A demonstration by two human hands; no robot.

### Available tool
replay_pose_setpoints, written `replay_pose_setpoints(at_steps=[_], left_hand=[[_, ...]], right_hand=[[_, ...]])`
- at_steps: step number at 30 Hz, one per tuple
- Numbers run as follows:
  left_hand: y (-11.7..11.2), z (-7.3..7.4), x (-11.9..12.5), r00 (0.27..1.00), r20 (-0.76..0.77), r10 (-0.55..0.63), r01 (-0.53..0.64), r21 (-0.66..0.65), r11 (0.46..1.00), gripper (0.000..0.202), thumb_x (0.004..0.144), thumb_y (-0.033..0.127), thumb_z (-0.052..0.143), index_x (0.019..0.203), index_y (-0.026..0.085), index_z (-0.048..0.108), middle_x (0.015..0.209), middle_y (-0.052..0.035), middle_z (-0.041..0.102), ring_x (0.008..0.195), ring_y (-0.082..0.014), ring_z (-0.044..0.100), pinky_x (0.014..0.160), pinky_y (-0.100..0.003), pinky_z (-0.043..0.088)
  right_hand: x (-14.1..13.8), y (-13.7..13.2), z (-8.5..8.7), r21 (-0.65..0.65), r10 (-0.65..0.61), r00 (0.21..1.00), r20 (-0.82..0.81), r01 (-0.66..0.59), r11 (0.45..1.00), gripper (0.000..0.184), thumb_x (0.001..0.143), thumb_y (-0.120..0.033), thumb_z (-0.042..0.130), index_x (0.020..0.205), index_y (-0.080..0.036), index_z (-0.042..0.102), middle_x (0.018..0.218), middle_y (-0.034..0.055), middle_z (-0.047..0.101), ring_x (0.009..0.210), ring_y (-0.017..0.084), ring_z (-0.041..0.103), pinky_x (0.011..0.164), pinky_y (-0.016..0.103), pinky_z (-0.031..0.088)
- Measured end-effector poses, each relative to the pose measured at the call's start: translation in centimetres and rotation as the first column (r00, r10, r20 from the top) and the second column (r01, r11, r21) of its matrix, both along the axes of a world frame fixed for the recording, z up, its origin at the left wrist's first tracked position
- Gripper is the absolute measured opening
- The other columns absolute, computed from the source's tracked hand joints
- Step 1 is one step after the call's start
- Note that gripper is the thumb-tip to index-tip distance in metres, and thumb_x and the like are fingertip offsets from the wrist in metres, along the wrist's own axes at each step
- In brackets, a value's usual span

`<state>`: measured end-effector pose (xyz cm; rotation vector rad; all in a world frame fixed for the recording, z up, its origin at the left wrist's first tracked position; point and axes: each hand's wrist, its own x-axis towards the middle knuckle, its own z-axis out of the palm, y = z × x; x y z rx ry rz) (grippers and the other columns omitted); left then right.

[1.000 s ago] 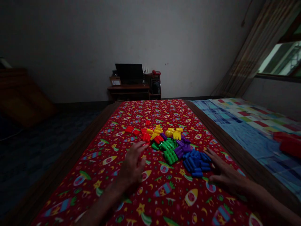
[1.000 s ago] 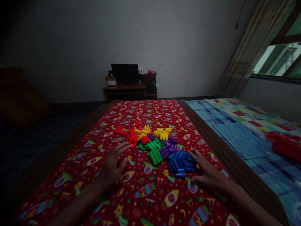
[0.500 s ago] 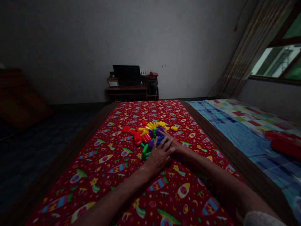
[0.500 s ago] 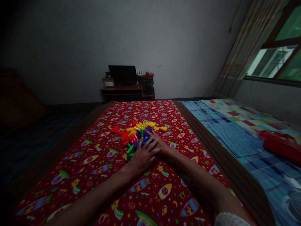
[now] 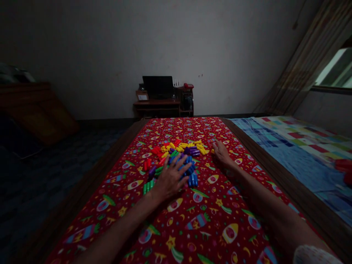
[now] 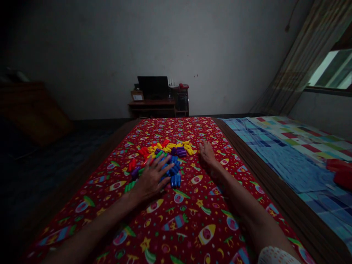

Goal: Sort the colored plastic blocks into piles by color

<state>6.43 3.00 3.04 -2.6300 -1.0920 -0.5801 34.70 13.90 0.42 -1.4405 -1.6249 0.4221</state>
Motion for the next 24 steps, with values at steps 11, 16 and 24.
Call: replay_pose_setpoints(at_steps=[11, 16, 24], left_hand=[[2.1, -0.9, 2.7, 0.988, -0.153, -0.026, 0.024, -0.012, 1.000, 0.027, 0.092, 0.035, 0.050, 0.111, 0.022, 0.063, 0.135, -0.0057, 0.056, 0.133, -0.0303, 0.039, 0.114, -0.062, 0.012], [1.7, 0.0, -1.9, 0.992, -0.079, 0.094, -0.094, 0.013, 0.996, 0.024, 0.090, 0.024, 0.051, 0.111, 0.023, 0.063, 0.134, -0.0058, 0.057, 0.132, -0.0293, 0.041, 0.116, -0.059, 0.015], [0.9, 1.4, -9.7, 0.970, 0.060, 0.237, -0.234, -0.055, 0.971, 0.036, 0.094, 0.033, 0.047, 0.126, 0.023, 0.057, 0.143, -0.0097, 0.048, 0.136, -0.0260, 0.038, 0.114, -0.053, 0.026]], right_hand=[[-10.5, 6.3, 0.4, -0.165, 0.377, 0.922, -0.089, -0.387, 0.907, 0.050, 0.090, -0.059, 0.038, 0.109, -0.023, 0.067, 0.109, 0.0045, 0.069, 0.108, 0.023, 0.059, 0.101, 0.041, 0.041], [-16.0, 5.3, 0.8, -0.164, 0.558, 0.825, -0.091, -0.565, 0.808, 0.058, 0.090, -0.062, 0.035, 0.110, -0.018, 0.068, 0.110, 0.0055, 0.069, 0.107, 0.023, 0.060, 0.099, 0.037, 0.042], [-19.4, 4.4, 4.1, -0.056, 0.708, 0.693, -0.134, -0.719, 0.693, 0.067, 0.091, -0.068, 0.026, 0.112, -0.018, 0.067, 0.109, 0.0064, 0.068, 0.108, 0.024, 0.060, 0.097, 0.037, 0.044]])
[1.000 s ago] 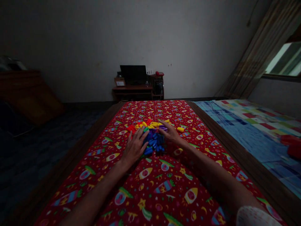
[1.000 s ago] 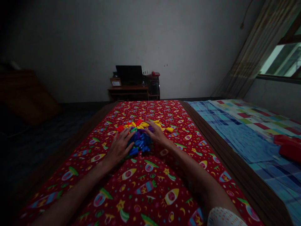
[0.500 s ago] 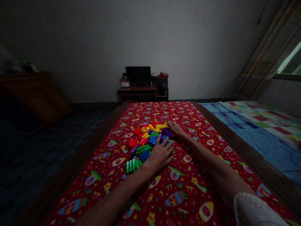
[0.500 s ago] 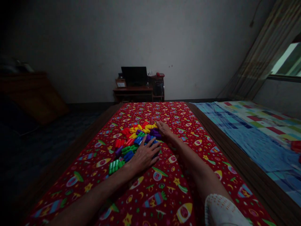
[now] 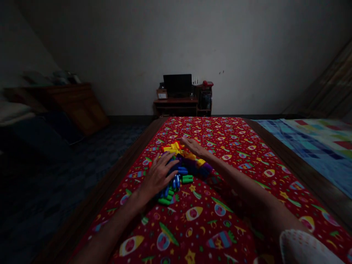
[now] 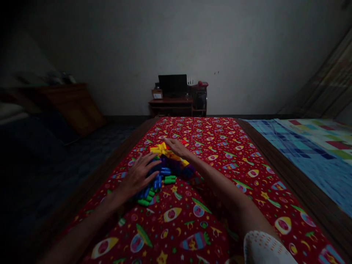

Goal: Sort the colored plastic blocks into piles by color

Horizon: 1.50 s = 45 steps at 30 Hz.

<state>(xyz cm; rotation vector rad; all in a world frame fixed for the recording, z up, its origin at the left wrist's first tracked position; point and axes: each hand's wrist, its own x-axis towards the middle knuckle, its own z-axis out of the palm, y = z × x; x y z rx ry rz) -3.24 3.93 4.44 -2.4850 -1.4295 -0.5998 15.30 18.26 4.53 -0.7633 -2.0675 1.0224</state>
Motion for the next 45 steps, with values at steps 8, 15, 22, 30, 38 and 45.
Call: replay_pose_setpoints(at_steps=[8, 15, 22, 30, 38, 45], left_hand=[[-6.7, -2.8, -3.0, 0.993, -0.025, 0.117, -0.120, -0.156, 0.980, 0.080, 0.071, 0.057, 0.071, 0.142, 0.038, 0.040, 0.159, -0.0086, 0.020, 0.143, -0.0460, 0.010, 0.104, -0.074, 0.019], [-4.4, -5.4, -1.5, 0.974, 0.144, 0.173, -0.163, -0.084, 0.983, 0.096, 0.070, 0.049, 0.075, 0.150, 0.032, 0.023, 0.161, -0.0104, -0.001, 0.144, -0.0418, 0.010, 0.111, -0.062, 0.024], [-0.9, -3.4, -2.2, 0.924, 0.321, 0.207, -0.214, -0.014, 0.977, 0.074, 0.085, 0.048, 0.059, 0.148, 0.029, 0.026, 0.157, -0.0094, 0.022, 0.141, -0.0292, 0.030, 0.110, -0.046, 0.037], [6.0, -0.5, -3.8, 0.908, 0.225, 0.352, -0.327, -0.140, 0.935, 0.063, 0.087, 0.059, 0.048, 0.138, 0.022, 0.047, 0.152, -0.0129, 0.037, 0.143, -0.0364, 0.021, 0.113, -0.058, 0.018], [11.4, -0.5, -1.5, 0.895, 0.316, 0.314, -0.096, -0.550, 0.830, 0.073, 0.083, 0.068, 0.040, 0.132, 0.015, 0.054, 0.140, -0.0122, 0.053, 0.130, -0.0268, 0.048, 0.108, -0.037, 0.035], [6.2, 1.9, -1.2, 0.914, 0.406, 0.013, 0.183, -0.441, 0.879, 0.066, 0.091, 0.061, 0.030, 0.137, 0.017, 0.050, 0.142, -0.0079, 0.052, 0.130, -0.0240, 0.048, 0.108, -0.036, 0.038]], right_hand=[[-1.2, 3.9, -0.3, 0.159, -0.296, 0.801, 0.520, 0.250, 0.955, 0.052, 0.096, -0.055, 0.034, 0.125, -0.020, 0.061, 0.125, 0.0137, 0.063, 0.122, 0.030, 0.054, 0.105, 0.046, 0.035], [-4.4, -1.4, 0.1, 0.123, -0.016, 0.796, 0.605, -0.074, 0.990, 0.062, 0.096, -0.060, 0.023, 0.120, -0.019, 0.063, 0.112, 0.0111, 0.069, 0.104, 0.024, 0.064, 0.089, 0.033, 0.047], [0.3, -6.2, 2.7, 0.043, 0.186, 0.940, 0.287, -0.206, 0.978, 0.064, 0.096, -0.059, 0.020, 0.118, -0.018, 0.064, 0.107, 0.0066, 0.070, 0.096, 0.022, 0.065, 0.088, 0.036, 0.050], [11.7, -8.6, -2.2, 0.129, -0.010, 0.897, 0.443, -0.053, 0.990, 0.095, 0.072, -0.068, 0.063, 0.150, -0.026, 0.030, 0.153, 0.0148, 0.031, 0.141, 0.036, 0.027, 0.109, 0.053, 0.032], [7.3, -10.6, -5.0, 0.146, -0.040, 0.914, 0.403, -0.021, 0.989, 0.089, 0.082, -0.051, 0.062, 0.153, -0.028, 0.015, 0.159, 0.0139, 0.014, 0.145, 0.034, 0.013, 0.114, 0.053, 0.024], [2.5, -9.9, -2.7, 0.262, 0.075, 0.982, 0.175, -0.120, 0.958, 0.070, 0.085, -0.043, 0.060, 0.148, -0.026, 0.034, 0.150, 0.0100, 0.040, 0.136, 0.027, 0.038, 0.109, 0.044, 0.036]])
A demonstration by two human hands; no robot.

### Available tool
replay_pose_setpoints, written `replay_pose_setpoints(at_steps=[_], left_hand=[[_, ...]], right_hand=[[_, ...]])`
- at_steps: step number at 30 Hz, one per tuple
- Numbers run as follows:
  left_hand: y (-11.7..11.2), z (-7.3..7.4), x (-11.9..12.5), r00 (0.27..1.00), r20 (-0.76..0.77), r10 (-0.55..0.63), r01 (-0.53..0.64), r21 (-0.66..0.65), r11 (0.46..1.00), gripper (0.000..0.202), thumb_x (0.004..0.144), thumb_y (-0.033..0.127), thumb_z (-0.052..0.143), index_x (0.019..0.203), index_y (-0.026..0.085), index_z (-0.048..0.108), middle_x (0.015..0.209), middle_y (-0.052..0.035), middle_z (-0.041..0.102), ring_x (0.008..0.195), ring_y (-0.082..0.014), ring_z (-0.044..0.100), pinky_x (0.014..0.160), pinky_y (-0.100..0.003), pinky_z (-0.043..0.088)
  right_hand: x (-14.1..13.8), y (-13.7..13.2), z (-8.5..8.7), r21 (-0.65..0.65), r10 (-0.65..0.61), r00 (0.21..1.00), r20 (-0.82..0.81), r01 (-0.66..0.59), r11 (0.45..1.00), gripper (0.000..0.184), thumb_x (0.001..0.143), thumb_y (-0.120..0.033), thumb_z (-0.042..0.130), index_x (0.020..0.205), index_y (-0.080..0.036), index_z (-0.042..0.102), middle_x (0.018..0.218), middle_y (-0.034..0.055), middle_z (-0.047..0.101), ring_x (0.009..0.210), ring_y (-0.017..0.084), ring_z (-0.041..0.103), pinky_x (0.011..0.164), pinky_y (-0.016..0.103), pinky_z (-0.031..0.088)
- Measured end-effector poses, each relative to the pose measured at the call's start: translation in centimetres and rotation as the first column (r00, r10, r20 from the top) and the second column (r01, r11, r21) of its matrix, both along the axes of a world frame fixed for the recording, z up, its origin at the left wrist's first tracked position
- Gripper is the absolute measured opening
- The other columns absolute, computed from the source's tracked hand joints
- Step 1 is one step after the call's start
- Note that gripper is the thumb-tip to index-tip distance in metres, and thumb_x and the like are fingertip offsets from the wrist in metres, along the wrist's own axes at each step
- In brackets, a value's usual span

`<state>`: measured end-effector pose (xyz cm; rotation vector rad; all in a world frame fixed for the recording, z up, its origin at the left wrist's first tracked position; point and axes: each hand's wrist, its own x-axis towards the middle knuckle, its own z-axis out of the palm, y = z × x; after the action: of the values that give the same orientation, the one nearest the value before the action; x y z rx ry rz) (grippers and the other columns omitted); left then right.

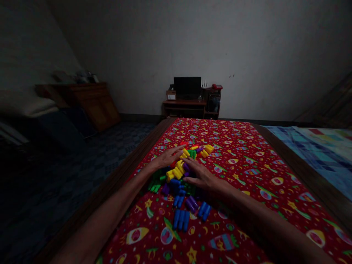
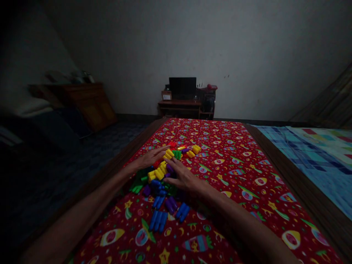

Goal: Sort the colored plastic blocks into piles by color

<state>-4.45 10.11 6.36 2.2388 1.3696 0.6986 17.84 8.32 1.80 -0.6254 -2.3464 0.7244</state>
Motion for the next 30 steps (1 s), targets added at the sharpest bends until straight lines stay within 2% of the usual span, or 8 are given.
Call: replay_pose_setpoints(at_steps=[5, 9, 11, 14, 16, 19, 24, 30], left_hand=[[-9.1, -0.7, -0.2, 0.975, -0.220, 0.038, 0.040, 0.339, 0.940, 0.058, 0.092, 0.052, 0.043, 0.143, 0.025, 0.041, 0.152, -0.0091, 0.037, 0.141, -0.0284, 0.030, 0.116, -0.054, 0.019], [-15.5, -2.6, 3.5, 0.862, -0.466, -0.199, 0.359, 0.285, 0.889, 0.063, 0.084, 0.054, 0.058, 0.142, 0.039, 0.038, 0.156, 0.0006, 0.030, 0.145, -0.0337, 0.016, 0.114, -0.063, 0.012], [-16.5, -3.3, 4.9, 0.826, -0.506, -0.248, 0.420, 0.260, 0.870, 0.059, 0.086, 0.049, 0.057, 0.141, 0.038, 0.041, 0.155, 0.0017, 0.032, 0.146, -0.0314, 0.015, 0.116, -0.061, 0.010], [-15.6, -3.7, 5.0, 0.833, -0.525, -0.174, 0.379, 0.313, 0.871, 0.046, 0.091, 0.041, 0.050, 0.137, 0.033, 0.048, 0.153, -0.0005, 0.037, 0.145, -0.0275, 0.020, 0.118, -0.057, 0.005], [-14.0, -3.6, 4.0, 0.846, -0.526, -0.088, 0.325, 0.377, 0.867, 0.042, 0.093, 0.036, 0.048, 0.134, 0.031, 0.051, 0.151, -0.0024, 0.039, 0.143, -0.0265, 0.025, 0.118, -0.057, 0.004], [-11.5, -3.2, 1.7, 0.861, -0.507, 0.028, 0.244, 0.461, 0.853, 0.044, 0.092, 0.031, 0.049, 0.136, 0.034, 0.048, 0.149, -0.0026, 0.043, 0.140, -0.0259, 0.032, 0.118, -0.057, 0.004], [-8.8, -3.2, -2.5, 0.892, -0.339, 0.298, -0.059, 0.567, 0.821, 0.053, 0.091, 0.047, 0.049, 0.142, 0.031, 0.042, 0.148, -0.0058, 0.044, 0.142, -0.0285, 0.029, 0.117, -0.057, 0.009], [-7.7, -5.8, -5.3, 0.845, -0.097, 0.526, -0.456, 0.383, 0.804, 0.057, 0.097, 0.051, 0.025, 0.146, 0.023, 0.035, 0.151, -0.0109, 0.038, 0.142, -0.0291, 0.028, 0.114, -0.059, 0.021]], right_hand=[[1.4, 6.4, 2.9, 0.086, -0.303, 0.951, -0.064, 0.307, 0.948, 0.039, 0.094, -0.037, 0.044, 0.122, -0.020, 0.063, 0.116, 0.0099, 0.068, 0.106, 0.023, 0.064, 0.091, 0.037, 0.049], [1.8, 11.7, 2.5, 0.225, -0.720, 0.678, 0.147, 0.686, 0.692, 0.043, 0.093, -0.035, 0.047, 0.128, -0.013, 0.057, 0.122, 0.0192, 0.063, 0.117, 0.031, 0.054, 0.097, 0.045, 0.041], [1.4, 12.3, 1.6, 0.227, -0.708, 0.657, 0.258, 0.671, 0.706, 0.039, 0.094, -0.036, 0.044, 0.121, -0.013, 0.061, 0.115, 0.0193, 0.065, 0.109, 0.030, 0.057, 0.094, 0.044, 0.041], [0.2, 11.0, 0.5, 0.120, -0.407, 0.872, 0.273, 0.389, 0.914, 0.046, 0.099, -0.041, 0.028, 0.100, -0.015, 0.066, 0.096, 0.0124, 0.069, 0.086, 0.022, 0.062, 0.082, 0.033, 0.045], [-0.1, 10.1, 0.3, 0.048, -0.253, 0.950, 0.183, 0.248, 0.967, 0.056, 0.099, -0.048, 0.019, 0.097, -0.015, 0.065, 0.086, 0.0068, 0.068, 0.076, 0.018, 0.060, 0.073, 0.029, 0.046], [1.1, 10.9, 1.0, 0.074, -0.327, 0.942, 0.075, 0.322, 0.944, 0.056, 0.098, -0.052, 0.022, 0.101, -0.016, 0.064, 0.089, 0.0069, 0.067, 0.081, 0.019, 0.060, 0.074, 0.029, 0.045], [6.0, 15.4, 1.3, 0.246, -0.651, 0.746, 0.140, 0.611, 0.752, 0.045, 0.097, -0.039, 0.028, 0.105, -0.014, 0.065, 0.104, 0.0167, 0.066, 0.102, 0.026, 0.056, 0.094, 0.039, 0.039], [4.2, 11.4, -0.8, 0.061, -0.431, 0.889, 0.156, 0.427, 0.902, 0.060, 0.096, -0.053, 0.020, 0.097, -0.015, 0.066, 0.100, 0.0144, 0.067, 0.098, 0.025, 0.060, 0.091, 0.039, 0.044]])
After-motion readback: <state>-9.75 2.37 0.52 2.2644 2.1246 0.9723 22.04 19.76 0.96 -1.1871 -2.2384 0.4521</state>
